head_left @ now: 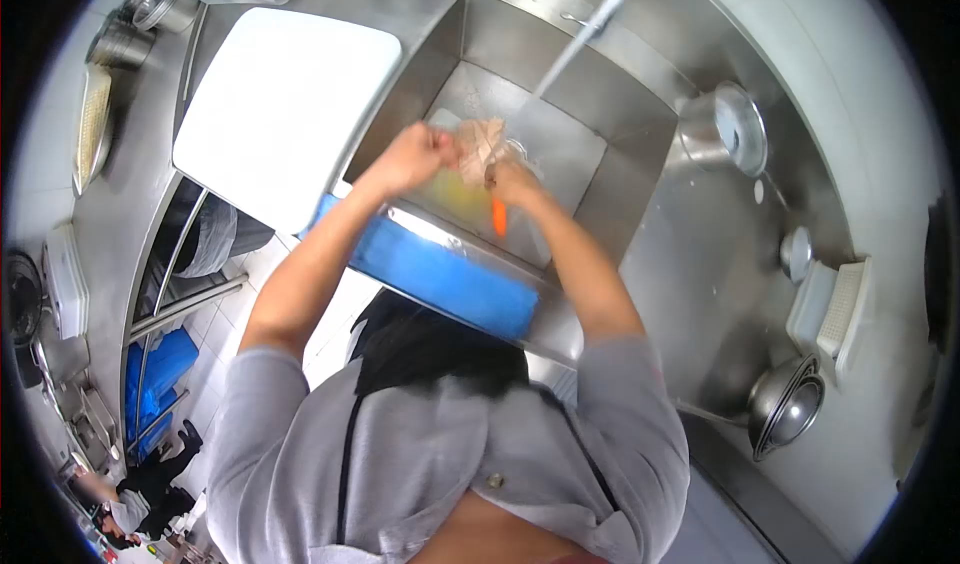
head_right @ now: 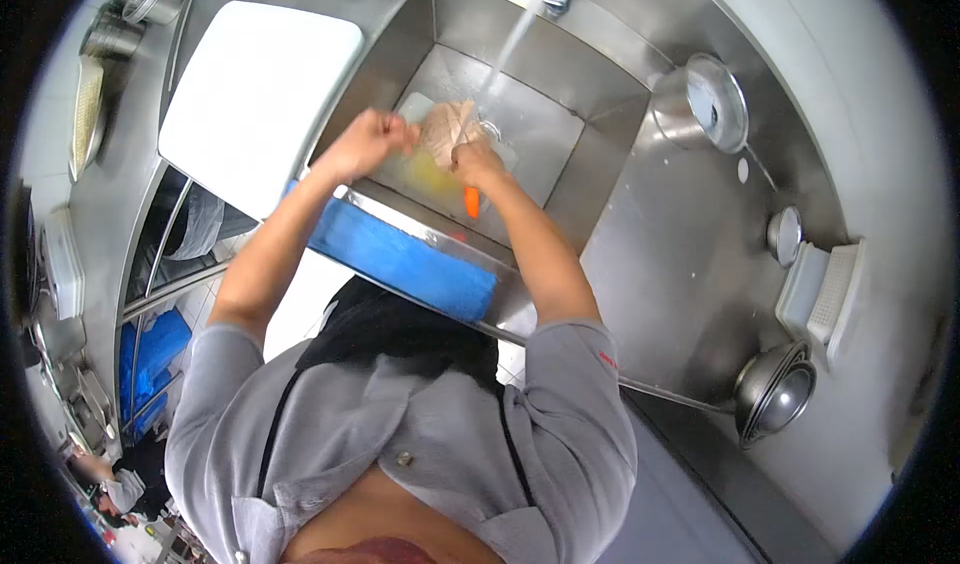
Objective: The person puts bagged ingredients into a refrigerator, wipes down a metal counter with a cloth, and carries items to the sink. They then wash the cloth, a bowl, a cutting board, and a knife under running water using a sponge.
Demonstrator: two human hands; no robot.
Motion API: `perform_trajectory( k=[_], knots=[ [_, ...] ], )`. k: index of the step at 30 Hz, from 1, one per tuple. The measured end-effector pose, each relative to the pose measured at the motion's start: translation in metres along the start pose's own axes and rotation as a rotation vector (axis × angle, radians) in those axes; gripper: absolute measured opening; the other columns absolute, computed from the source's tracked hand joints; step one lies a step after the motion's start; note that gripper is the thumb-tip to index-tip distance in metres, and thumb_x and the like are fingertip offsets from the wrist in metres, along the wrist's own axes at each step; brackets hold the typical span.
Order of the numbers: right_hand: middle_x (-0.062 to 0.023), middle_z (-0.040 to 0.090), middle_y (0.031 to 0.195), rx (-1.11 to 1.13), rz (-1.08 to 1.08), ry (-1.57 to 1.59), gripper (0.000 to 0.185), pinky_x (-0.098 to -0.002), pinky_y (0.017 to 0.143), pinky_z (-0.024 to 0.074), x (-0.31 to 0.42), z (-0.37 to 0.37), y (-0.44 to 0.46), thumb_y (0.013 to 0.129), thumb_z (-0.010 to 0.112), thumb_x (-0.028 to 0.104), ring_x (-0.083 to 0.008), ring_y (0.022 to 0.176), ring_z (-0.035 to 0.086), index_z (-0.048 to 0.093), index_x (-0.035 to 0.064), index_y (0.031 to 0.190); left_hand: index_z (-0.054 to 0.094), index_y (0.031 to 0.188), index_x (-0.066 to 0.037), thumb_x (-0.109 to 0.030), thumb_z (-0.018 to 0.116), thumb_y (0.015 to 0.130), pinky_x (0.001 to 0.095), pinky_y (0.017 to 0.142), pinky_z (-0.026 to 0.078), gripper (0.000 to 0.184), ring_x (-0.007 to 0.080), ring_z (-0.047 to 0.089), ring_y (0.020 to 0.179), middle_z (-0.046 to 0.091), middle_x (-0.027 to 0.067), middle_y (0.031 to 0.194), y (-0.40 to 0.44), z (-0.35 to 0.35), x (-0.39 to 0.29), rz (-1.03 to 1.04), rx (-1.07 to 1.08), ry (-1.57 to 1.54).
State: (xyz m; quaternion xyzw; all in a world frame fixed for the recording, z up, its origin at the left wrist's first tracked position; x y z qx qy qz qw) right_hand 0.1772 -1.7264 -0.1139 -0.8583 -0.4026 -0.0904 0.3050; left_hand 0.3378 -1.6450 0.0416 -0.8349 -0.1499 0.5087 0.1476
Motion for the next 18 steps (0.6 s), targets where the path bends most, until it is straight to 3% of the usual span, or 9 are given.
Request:
perform_trajectory(
  k=[1, 2, 5, 8, 11, 14, 18],
  knots=[
    [-0.0171, 0.069, 0.099, 0.041, -0.019, -0.098, 0.019, -0.0449, 0.086, 0.0498, 0.0, 0.012, 0.018, 0.083, 0.062, 0.02, -0.0333, 0.1, 0.064, 0.069, 0.004, 0.092, 0.065, 0.072, -0.001, -0.027, 0.065, 0.09, 0.0274, 0.06, 0.041, 0.032, 0.0086, 0.048, 0.058, 0.052, -0.0008, 0.059, -0.017, -0.003, 0.004, 0.028, -0.012, 0.028],
    [-0.0185, 0.064, 0.112, 0.104, -0.001, -0.18, 0.021, -0.0458, 0.089, 0.0487, 0.002, 0.02, 0.031, 0.083, 0.062, 0.017, -0.0349, 0.105, 0.062, 0.068, 0.0051, 0.1, 0.065, 0.076, 0.0, -0.023, 0.065, 0.09, 0.0269, 0.06, 0.041, 0.027, 0.0083, 0.049, 0.061, 0.054, -0.0003, 0.062, -0.028, -0.001, 0.015, 0.037, 0.025, -0.021],
    [-0.0209, 0.058, 0.123, -0.061, -0.031, -0.24, 0.027, -0.0461, 0.093, 0.0471, -0.002, 0.038, 0.06, 0.084, 0.06, 0.014, -0.0368, 0.108, 0.06, 0.064, 0.0053, 0.109, 0.066, 0.086, 0.001, -0.011, 0.065, 0.089, 0.0251, 0.063, 0.043, 0.012, 0.0067, 0.052, 0.07, 0.06, 0.0003, 0.074, -0.053, 0.007, 0.042, 0.097, 0.08, -0.292],
    [-0.0184, 0.051, 0.133, -0.599, -0.225, -0.301, 0.038, -0.05, 0.093, 0.0465, -0.044, 0.103, 0.114, 0.083, 0.062, 0.013, -0.0347, 0.115, 0.056, 0.058, 0.0058, 0.12, 0.066, 0.092, 0.002, -0.011, 0.064, 0.091, 0.0238, 0.07, 0.046, 0.012, 0.0067, 0.055, 0.077, 0.063, 0.0002, 0.081, -0.066, -0.005, 0.038, -0.016, 0.116, -0.298],
    [-0.0171, 0.059, 0.122, -0.313, -0.244, -0.594, 0.036, -0.0521, 0.098, 0.0419, 0.005, 0.062, 0.094, 0.083, 0.062, 0.013, -0.0351, 0.109, 0.058, 0.057, 0.0093, 0.119, 0.066, 0.098, 0.0, -0.01, 0.061, 0.094, 0.0244, 0.076, 0.047, 0.012, 0.0068, 0.057, 0.084, 0.065, 0.0006, 0.086, -0.059, -0.009, 0.038, -0.029, 0.104, -0.425],
    [-0.0163, 0.063, 0.114, -0.126, -0.02, -0.26, 0.036, -0.0508, 0.097, 0.0416, -0.041, 0.106, 0.127, 0.08, 0.066, 0.014, -0.0368, 0.106, 0.059, 0.059, 0.0134, 0.115, 0.066, 0.101, 0.0, -0.008, 0.061, 0.093, 0.025, 0.08, 0.047, 0.012, 0.0084, 0.059, 0.088, 0.065, 0.0019, 0.092, -0.036, -0.005, 0.037, -0.046, 0.073, -0.464],
    [-0.0172, 0.07, 0.096, -0.265, 0.254, 0.326, 0.018, -0.0461, 0.08, 0.0497, -0.019, -0.001, 0.058, 0.077, 0.066, 0.007, -0.0346, 0.091, 0.066, 0.067, 0.0069, 0.096, 0.063, 0.112, 0.0, -0.001, 0.061, 0.088, 0.0272, 0.085, 0.047, 0.024, 0.0135, 0.06, 0.095, 0.063, 0.0044, 0.107, 0.022, 0.03, 0.029, -0.266, 0.089, -0.617]
  ],
)
Point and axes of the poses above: each hand's wrist, its own y-axis towards the middle knuckle, its own z-axis out of the palm, x = y × z, the point moved 6 cm from there along y, towards the middle knuckle
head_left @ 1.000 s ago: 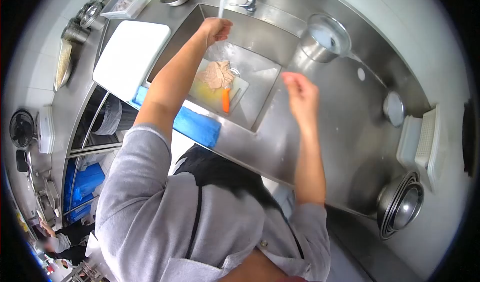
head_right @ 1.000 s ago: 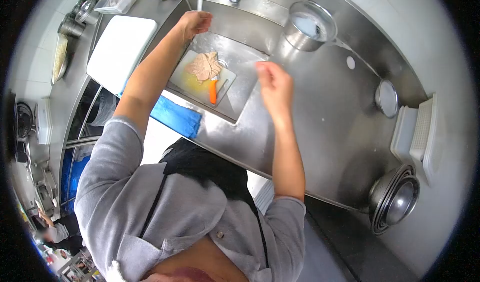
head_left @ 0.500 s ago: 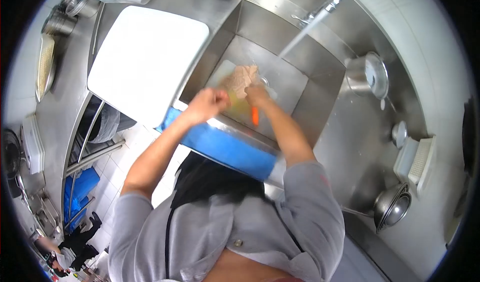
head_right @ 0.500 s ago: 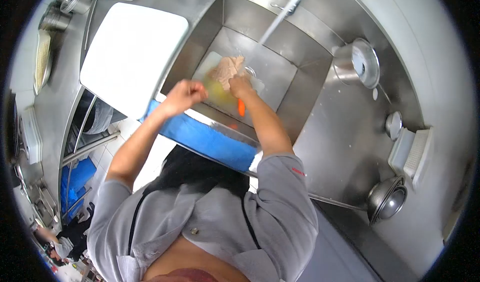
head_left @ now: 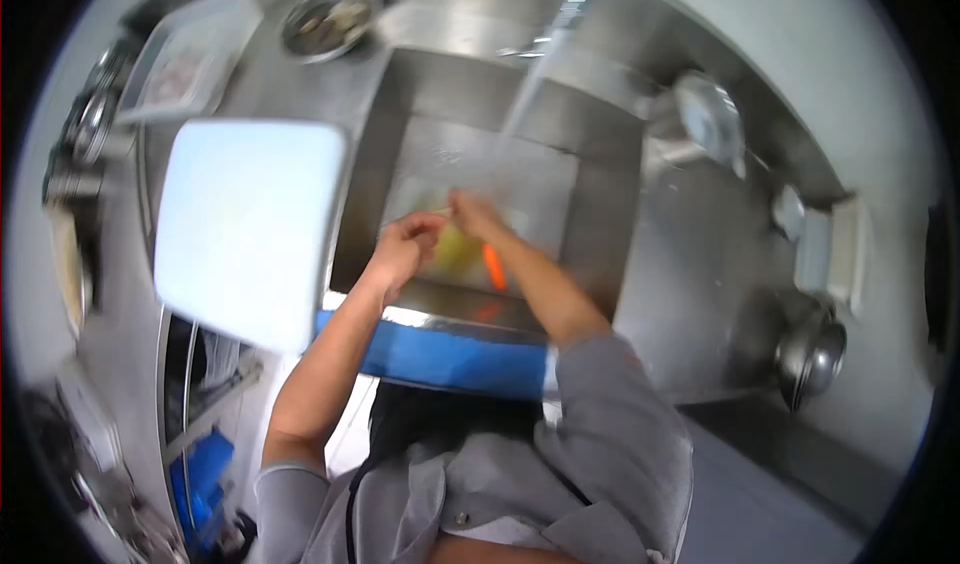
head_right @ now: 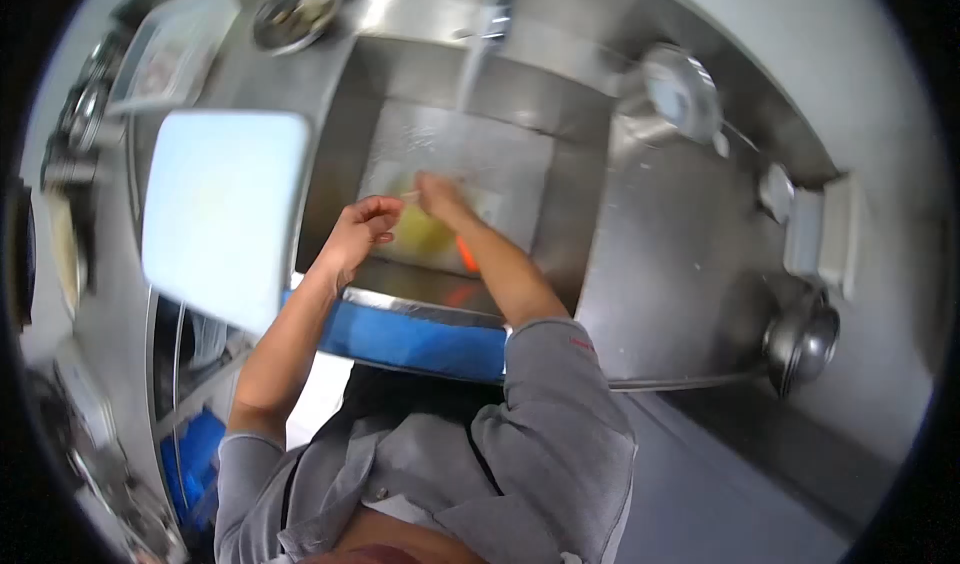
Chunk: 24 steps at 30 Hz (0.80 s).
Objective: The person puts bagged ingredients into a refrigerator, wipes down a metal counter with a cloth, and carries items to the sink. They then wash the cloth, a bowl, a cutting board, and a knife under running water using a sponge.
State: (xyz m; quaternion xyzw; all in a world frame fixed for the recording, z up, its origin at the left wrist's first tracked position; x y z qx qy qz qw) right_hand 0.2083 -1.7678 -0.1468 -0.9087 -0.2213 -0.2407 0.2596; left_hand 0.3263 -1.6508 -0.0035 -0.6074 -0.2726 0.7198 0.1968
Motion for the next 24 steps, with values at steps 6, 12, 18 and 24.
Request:
perform_trajectory(
  k=[6, 12, 18, 24],
  knots=[
    [-0.018, 0.07, 0.092, -0.155, -0.173, 0.443, 0.015, -0.0418, 0.079, 0.0532, 0.032, -0.154, -0.09, 0.084, 0.063, 0.012, -0.0335, 0.088, 0.068, 0.071, 0.0094, 0.096, 0.063, 0.113, -0.003, -0.016, 0.072, 0.084, 0.0314, 0.079, 0.049, 0.032, 0.0187, 0.062, 0.089, 0.066, 0.0081, 0.099, 0.077, 0.063, 0.013, 0.245, -0.077, 0.221],
    [-0.0183, 0.069, 0.107, -0.799, 0.085, -0.171, 0.036, -0.0427, 0.088, 0.0507, -0.064, -0.405, -0.139, 0.076, 0.059, -0.001, -0.0351, 0.101, 0.065, 0.069, 0.0078, 0.11, 0.061, 0.106, -0.003, -0.024, 0.071, 0.083, 0.042, 0.075, 0.051, 0.033, 0.0316, 0.067, 0.082, 0.067, 0.0171, 0.086, 0.024, 0.078, -0.041, 0.433, -0.237, 0.932],
    [-0.0215, 0.058, 0.129, -0.259, 0.088, -0.502, 0.044, -0.0413, 0.1, 0.0446, -0.165, -0.413, -0.064, 0.086, 0.058, 0.016, -0.0365, 0.118, 0.056, 0.059, 0.0147, 0.131, 0.062, 0.099, -0.003, -0.023, 0.071, 0.079, 0.0468, 0.079, 0.05, 0.029, 0.042, 0.063, 0.092, 0.064, 0.0231, 0.097, 0.02, 0.058, -0.054, 0.483, -0.29, 1.096],
    [-0.0204, 0.058, 0.128, -0.198, 0.13, -0.824, 0.039, -0.0456, 0.098, 0.0458, -0.185, -0.41, -0.034, 0.087, 0.058, 0.015, -0.0382, 0.119, 0.055, 0.057, 0.0106, 0.126, 0.062, 0.096, -0.002, -0.021, 0.069, 0.078, 0.0498, 0.082, 0.049, 0.028, 0.0433, 0.06, 0.096, 0.061, 0.0263, 0.1, 0.023, 0.047, -0.062, 0.524, -0.202, 1.169]
  ],
)
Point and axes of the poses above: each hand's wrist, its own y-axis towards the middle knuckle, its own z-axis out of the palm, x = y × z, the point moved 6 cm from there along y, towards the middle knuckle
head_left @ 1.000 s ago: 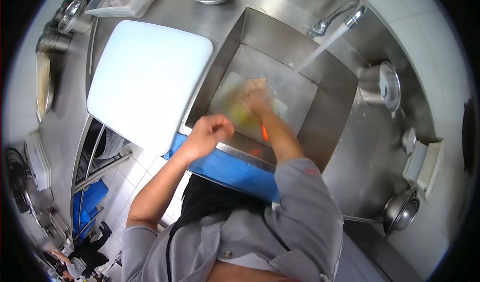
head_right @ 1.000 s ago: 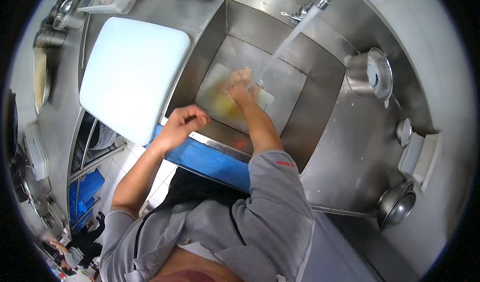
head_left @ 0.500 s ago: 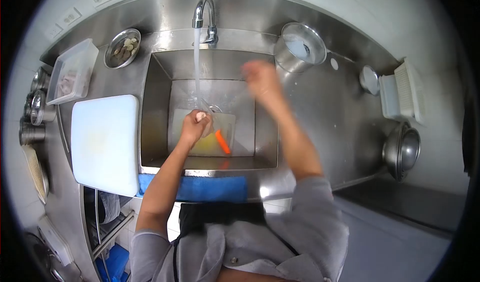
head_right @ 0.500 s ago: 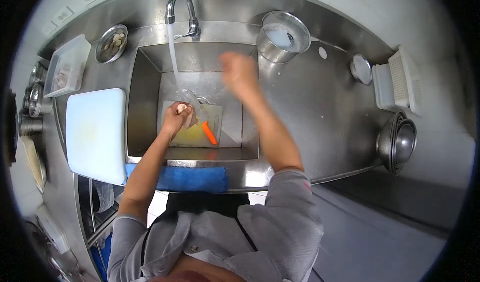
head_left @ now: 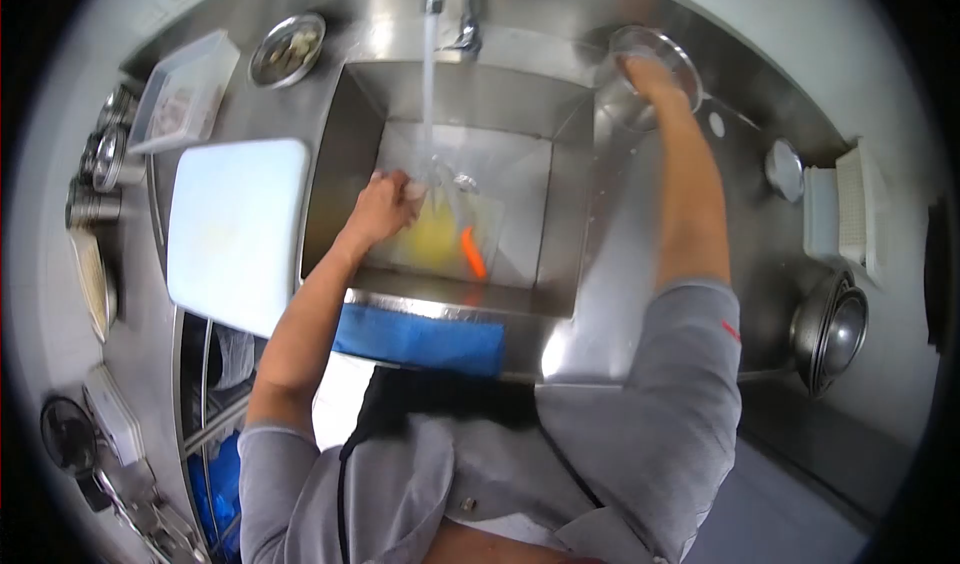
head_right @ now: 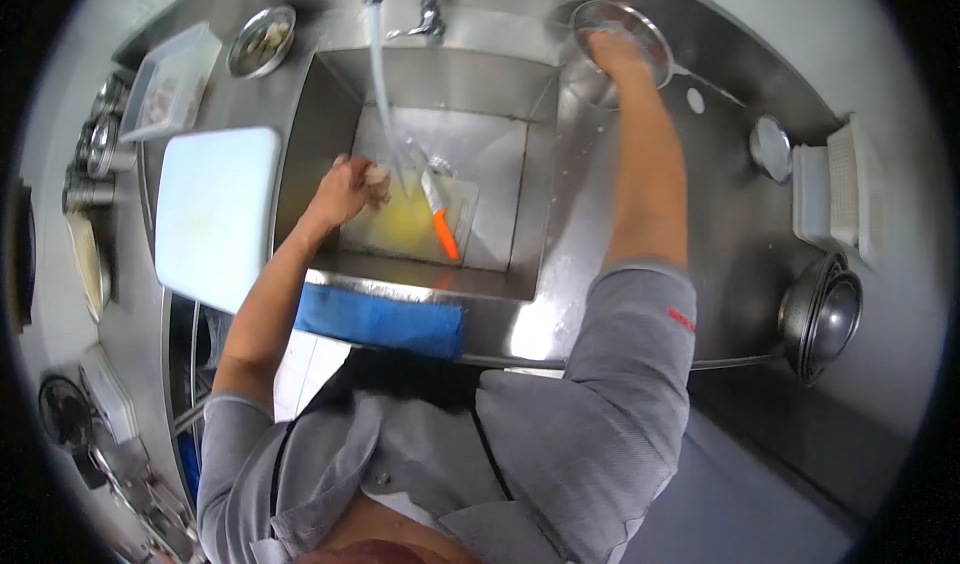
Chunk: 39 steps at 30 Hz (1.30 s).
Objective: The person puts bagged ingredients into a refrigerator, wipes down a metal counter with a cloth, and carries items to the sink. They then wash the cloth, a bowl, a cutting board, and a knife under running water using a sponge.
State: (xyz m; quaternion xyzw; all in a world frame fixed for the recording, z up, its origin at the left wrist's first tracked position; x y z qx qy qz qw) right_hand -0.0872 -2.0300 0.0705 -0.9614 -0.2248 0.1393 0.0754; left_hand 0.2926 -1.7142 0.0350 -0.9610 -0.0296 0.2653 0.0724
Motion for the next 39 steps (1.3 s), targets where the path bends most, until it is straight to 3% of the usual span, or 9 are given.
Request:
perform_trajectory(
  k=[3, 7, 13, 19, 21, 26, 29, 35, 39],
  knots=[
    [-0.0199, 0.062, 0.122, -0.171, 0.226, 0.09, 0.05, -0.0475, 0.094, 0.049, -0.002, -0.034, -0.027, 0.082, 0.061, 0.017, -0.0348, 0.115, 0.059, 0.051, 0.014, 0.131, 0.063, 0.091, -0.001, -0.023, 0.068, 0.08, 0.0501, 0.078, 0.05, 0.025, 0.0433, 0.062, 0.091, 0.062, 0.0261, 0.097, -0.005, -0.01, 0.007, 0.042, -0.015, 0.025],
    [-0.0148, 0.059, 0.13, -0.735, 0.133, 1.02, 0.063, -0.0391, 0.096, 0.0478, -0.028, -0.069, -0.074, 0.081, 0.068, 0.017, -0.0321, 0.117, 0.059, 0.047, 0.0128, 0.14, 0.065, 0.081, -0.001, -0.02, 0.069, 0.082, 0.0432, 0.072, 0.053, 0.02, 0.0339, 0.067, 0.085, 0.065, 0.0209, 0.097, -0.008, -0.026, 0.0, 0.004, -0.104, 0.109],
    [-0.0208, 0.057, 0.128, 0.034, -0.307, 2.639, 0.056, -0.047, 0.087, 0.0559, 0.172, -0.063, -0.177, 0.09, 0.06, 0.031, -0.0339, 0.114, 0.061, 0.043, 0.0081, 0.139, 0.062, 0.104, -0.002, -0.007, 0.066, 0.086, 0.0312, 0.074, 0.056, 0.019, 0.0175, 0.067, 0.088, 0.066, 0.0076, 0.102, -0.006, 0.029, 0.044, -0.361, 0.081, -1.408],
    [-0.0105, 0.067, 0.093, 0.472, 0.21, 2.245, 0.052, -0.0269, 0.044, 0.0429, 0.339, 0.022, -0.166, 0.086, 0.066, 0.02, -0.0187, 0.072, 0.066, 0.046, 0.015, 0.134, 0.062, 0.112, -0.002, -0.008, 0.068, 0.082, 0.0349, 0.067, 0.056, 0.03, 0.0201, 0.068, 0.079, 0.069, 0.0083, 0.099, -0.006, 0.071, 0.062, -0.448, -0.028, -0.921],
    [-0.0095, 0.067, 0.099, 0.454, 0.251, 2.052, 0.045, -0.0308, 0.058, 0.047, 0.361, 0.009, -0.165, 0.086, 0.066, 0.019, -0.0173, 0.079, 0.065, 0.052, 0.0104, 0.128, 0.066, 0.108, -0.002, -0.013, 0.069, 0.081, 0.0347, 0.061, 0.053, 0.029, 0.0191, 0.068, 0.074, 0.07, 0.0076, 0.097, 0.005, 0.076, 0.078, -0.443, -0.083, -0.425],
    [-0.0075, 0.067, 0.092, 0.208, 0.136, 1.956, 0.026, -0.0311, 0.06, 0.0447, 0.39, 0.018, -0.149, 0.086, 0.065, 0.018, -0.0147, 0.072, 0.06, 0.065, 0.001, 0.106, 0.065, 0.107, -0.001, -0.019, 0.069, 0.075, 0.0431, 0.073, 0.051, 0.038, 0.0341, 0.067, 0.091, 0.069, 0.0215, 0.1, 0.025, 0.137, 0.098, -0.382, 0.303, -0.779],
    [-0.0085, 0.066, 0.076, 0.153, 0.129, 1.847, 0.022, -0.0341, 0.045, 0.0407, 0.394, 0.002, -0.148, 0.085, 0.063, 0.019, -0.0151, 0.055, 0.056, 0.069, -0.0009, 0.091, 0.065, 0.108, -0.002, -0.027, 0.07, 0.075, 0.0442, 0.079, 0.051, 0.041, 0.0366, 0.066, 0.096, 0.068, 0.0218, 0.103, 0.025, 0.145, 0.113, 0.048, -0.047, -0.542],
    [-0.0041, 0.065, 0.08, 0.333, 0.115, 1.574, 0.027, -0.0294, 0.048, 0.0436, 0.393, -0.033, -0.143, 0.092, 0.057, 0.025, -0.0122, 0.065, 0.059, 0.067, 0.0, 0.098, 0.067, 0.106, -0.005, -0.038, 0.072, 0.073, 0.0437, 0.087, 0.052, 0.048, 0.0393, 0.064, 0.101, 0.068, 0.0215, 0.106, 0.028, 0.128, 0.098, 0.07, -0.258, -0.514],
    [-0.0043, 0.065, 0.084, 0.354, 0.205, 1.773, 0.026, -0.027, 0.047, 0.047, 0.388, -0.03, -0.134, 0.093, 0.057, 0.022, -0.0136, 0.064, 0.059, 0.063, 0.0014, 0.108, 0.065, 0.11, -0.004, -0.029, 0.071, 0.076, 0.0421, 0.085, 0.053, 0.043, 0.0327, 0.065, 0.101, 0.068, 0.0174, 0.107, 0.05, 0.147, 0.088, -0.113, 0.221, -0.525]
  ],
)
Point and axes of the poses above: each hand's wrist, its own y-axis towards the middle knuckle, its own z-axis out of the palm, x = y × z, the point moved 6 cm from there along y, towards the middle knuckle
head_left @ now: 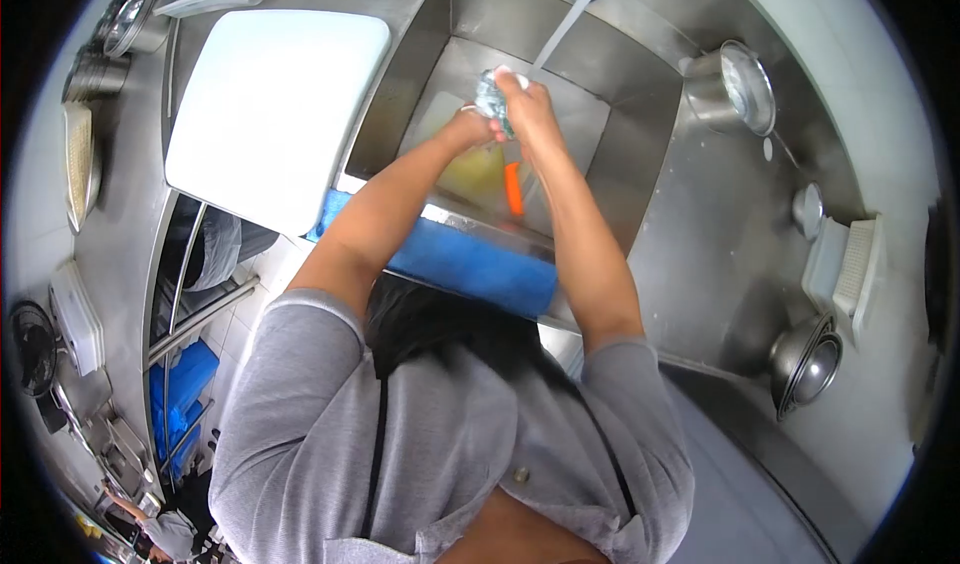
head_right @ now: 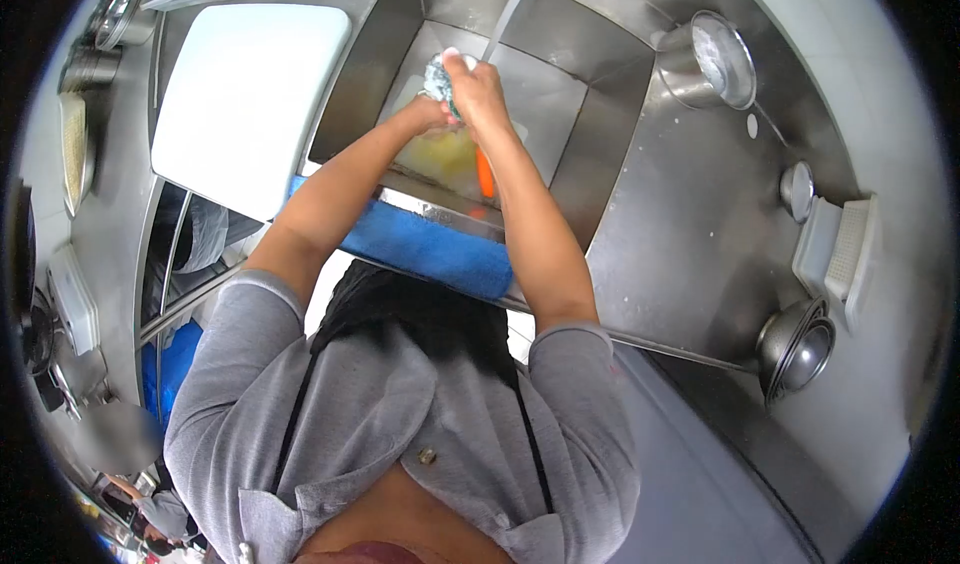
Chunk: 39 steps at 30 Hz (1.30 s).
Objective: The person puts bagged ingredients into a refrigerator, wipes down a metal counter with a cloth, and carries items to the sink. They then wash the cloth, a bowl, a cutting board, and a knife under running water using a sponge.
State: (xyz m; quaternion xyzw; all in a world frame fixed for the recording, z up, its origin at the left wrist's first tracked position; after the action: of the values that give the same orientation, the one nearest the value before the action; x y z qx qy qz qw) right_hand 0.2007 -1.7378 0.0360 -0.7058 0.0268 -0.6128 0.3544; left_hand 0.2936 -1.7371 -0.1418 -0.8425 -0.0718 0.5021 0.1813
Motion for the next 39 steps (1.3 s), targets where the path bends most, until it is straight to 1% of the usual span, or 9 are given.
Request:
perform_trajectory(
  k=[5, 15, 20, 24, 25, 27, 29, 32, 39],
  knots=[
    [-0.0103, 0.065, 0.098, 0.061, -0.204, -0.011, 0.041, -0.0294, 0.048, 0.0497, -0.031, -0.019, 0.004, 0.084, 0.067, 0.012, -0.0152, 0.066, 0.061, 0.056, 0.0057, 0.124, 0.066, 0.108, -0.001, -0.016, 0.063, 0.084, 0.0387, 0.07, 0.053, 0.028, 0.0209, 0.064, 0.088, 0.069, 0.0109, 0.094, -0.067, -0.028, -0.079, 0.019, -0.115, -0.332],
    [-0.0205, 0.068, 0.105, -1.067, -0.582, -0.862, 0.064, -0.0438, 0.089, 0.0489, 0.146, -0.28, -0.048, 0.078, 0.073, 0.051, -0.0376, 0.103, 0.064, 0.061, 0.0074, 0.124, 0.071, 0.081, -0.001, -0.028, 0.075, 0.078, 0.038, 0.067, 0.049, 0.028, 0.0256, 0.062, 0.065, 0.066, 0.0135, 0.07, -0.019, -0.041, -0.107, 0.04, -0.097, -0.019],
    [-0.0186, 0.067, 0.11, -1.253, -0.685, -1.484, 0.041, -0.0423, 0.094, 0.0479, 0.155, -0.302, -0.024, 0.083, 0.068, 0.026, -0.0345, 0.104, 0.064, 0.066, 0.0108, 0.12, 0.072, 0.082, -0.002, -0.026, 0.078, 0.074, 0.0352, 0.07, 0.05, 0.026, 0.026, 0.063, 0.069, 0.068, 0.0124, 0.074, 0.003, -0.051, -0.117, 0.119, 0.02, 0.082],
    [-0.0148, 0.063, 0.12, -0.331, -0.502, -0.838, 0.046, -0.0398, 0.097, 0.0462, 0.085, -0.172, 0.002, 0.07, 0.064, 0.003, -0.0286, 0.118, 0.056, 0.067, 0.0119, 0.115, 0.072, 0.089, 0.0, -0.013, 0.07, 0.08, 0.0333, 0.069, 0.052, 0.015, 0.02, 0.065, 0.073, 0.07, 0.01, 0.081, 0.0, -0.064, -0.127, 0.086, -0.09, 0.089],
    [-0.0141, 0.065, 0.117, -0.245, -0.781, -0.911, 0.047, -0.0374, 0.093, 0.0485, 0.052, -0.133, 0.019, 0.074, 0.069, 0.007, -0.0281, 0.108, 0.062, 0.063, 0.0112, 0.12, 0.071, 0.091, 0.001, -0.006, 0.066, 0.083, 0.0328, 0.069, 0.052, 0.012, 0.0176, 0.065, 0.074, 0.07, 0.0094, 0.084, -0.001, -0.067, -0.128, 0.054, -0.102, 0.033],
    [-0.0105, 0.064, 0.119, 0.175, -0.511, -0.379, 0.047, -0.0353, 0.09, 0.0498, -0.038, -0.073, 0.069, 0.083, 0.072, 0.022, -0.0215, 0.1, 0.065, 0.058, 0.0079, 0.126, 0.071, 0.093, 0.001, -0.005, 0.065, 0.085, 0.0324, 0.068, 0.053, 0.012, 0.0178, 0.066, 0.074, 0.069, 0.0074, 0.084, -0.007, -0.073, -0.134, 0.054, -0.101, -0.316],
    [-0.0118, 0.065, 0.11, 0.217, -0.181, -0.461, 0.046, -0.038, 0.087, 0.0503, -0.092, -0.068, 0.109, 0.081, 0.073, 0.022, -0.0253, 0.1, 0.063, 0.057, 0.008, 0.121, 0.07, 0.094, 0.0, -0.005, 0.065, 0.086, 0.0321, 0.068, 0.054, 0.011, 0.0179, 0.066, 0.074, 0.069, 0.0057, 0.084, -0.016, -0.082, -0.129, 0.029, -0.154, -0.612],
    [-0.009, 0.068, 0.093, 0.002, -0.087, 0.793, 0.033, -0.037, 0.077, 0.0512, -0.095, -0.065, 0.093, 0.083, 0.071, 0.022, -0.0227, 0.087, 0.065, 0.062, 0.0052, 0.11, 0.068, 0.097, 0.0, -0.007, 0.066, 0.088, 0.0314, 0.067, 0.054, 0.012, 0.0173, 0.066, 0.075, 0.069, 0.0056, 0.086, -0.023, -0.093, -0.103, -0.071, -0.32, -0.919],
    [-0.0144, 0.069, 0.086, -0.437, -0.655, -0.048, 0.019, -0.0395, 0.07, 0.0506, -0.026, 0.015, 0.012, 0.087, 0.067, 0.02, -0.0226, 0.081, 0.066, 0.068, 0.0015, 0.09, 0.06, 0.113, 0.006, -0.013, 0.063, 0.091, 0.0335, 0.069, 0.056, 0.029, 0.0242, 0.067, 0.081, 0.067, 0.0149, 0.098, -0.024, -0.024, -0.047, -0.23, -0.091, -1.413]
  ],
)
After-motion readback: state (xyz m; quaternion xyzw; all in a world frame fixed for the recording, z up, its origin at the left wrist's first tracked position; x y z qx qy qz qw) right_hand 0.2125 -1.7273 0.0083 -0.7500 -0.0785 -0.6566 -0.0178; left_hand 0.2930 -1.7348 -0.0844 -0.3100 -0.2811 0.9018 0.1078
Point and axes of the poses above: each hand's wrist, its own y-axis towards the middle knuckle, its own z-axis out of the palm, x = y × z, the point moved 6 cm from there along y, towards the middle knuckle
